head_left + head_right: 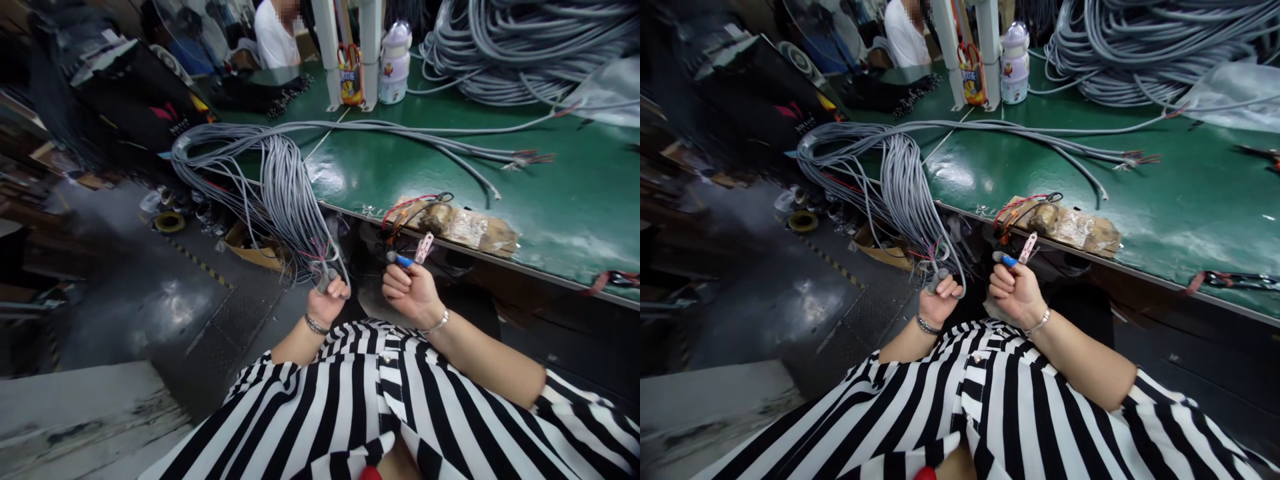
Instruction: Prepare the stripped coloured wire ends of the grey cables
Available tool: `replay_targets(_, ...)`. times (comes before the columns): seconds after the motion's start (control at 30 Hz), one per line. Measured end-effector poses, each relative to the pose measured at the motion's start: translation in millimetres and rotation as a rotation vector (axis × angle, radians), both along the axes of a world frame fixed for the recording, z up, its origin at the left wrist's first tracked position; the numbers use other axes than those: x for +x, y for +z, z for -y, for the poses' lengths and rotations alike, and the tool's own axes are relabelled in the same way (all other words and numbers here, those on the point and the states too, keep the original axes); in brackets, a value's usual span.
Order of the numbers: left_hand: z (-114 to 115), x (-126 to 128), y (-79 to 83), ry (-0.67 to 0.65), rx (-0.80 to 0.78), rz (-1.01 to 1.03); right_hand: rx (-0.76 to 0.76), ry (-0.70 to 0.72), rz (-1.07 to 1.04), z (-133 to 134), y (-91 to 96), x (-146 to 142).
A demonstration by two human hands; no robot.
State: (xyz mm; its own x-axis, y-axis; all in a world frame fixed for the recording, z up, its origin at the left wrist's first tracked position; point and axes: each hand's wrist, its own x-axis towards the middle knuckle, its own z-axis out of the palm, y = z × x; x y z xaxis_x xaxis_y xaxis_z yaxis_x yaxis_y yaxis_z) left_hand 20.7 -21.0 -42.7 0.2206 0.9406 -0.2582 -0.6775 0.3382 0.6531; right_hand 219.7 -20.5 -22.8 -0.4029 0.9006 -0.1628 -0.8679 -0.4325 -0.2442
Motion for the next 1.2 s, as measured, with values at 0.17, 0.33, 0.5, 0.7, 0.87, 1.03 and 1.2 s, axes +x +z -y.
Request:
replay_targets(0.17, 7, -13, 2.8, 0.009, 0.065, -0.047, 0.005, -0.002, 0.379, 7, -6.8, -4)
replay_targets(0.33, 12, 3, 5.4, -0.093, 0.167, -0.136, 0.048, 0.086, 0.421, 6, -1.4, -23)
replay_targets(0.5, 12, 10, -0.1, -0.169, 0.223, -0.21, 0.123, 0.152, 0.423, 10, 4.8, -30)
replay_targets(0.7, 15, 11, -8.1, -0.211, 0.309, -0.344, 0.135, 0.022, 0.553, 12, 10.8, -31)
replay_targets(0.87, 22, 16, 10.1, -0.034, 0.401, -0.523, 0.113, -0.067, 0.57, 12, 8.2, -32)
replay_targets(1.03, 20, 17, 33.3, 0.166, 0.462, -0.753, 0.161, -0.139, 0.579, 14, 7.0, -36)
replay_targets(1.2, 14, 20, 28.9, 0.216, 0.32, -0.718, 0.09, -0.118, 0.598, 14, 9.2, -32)
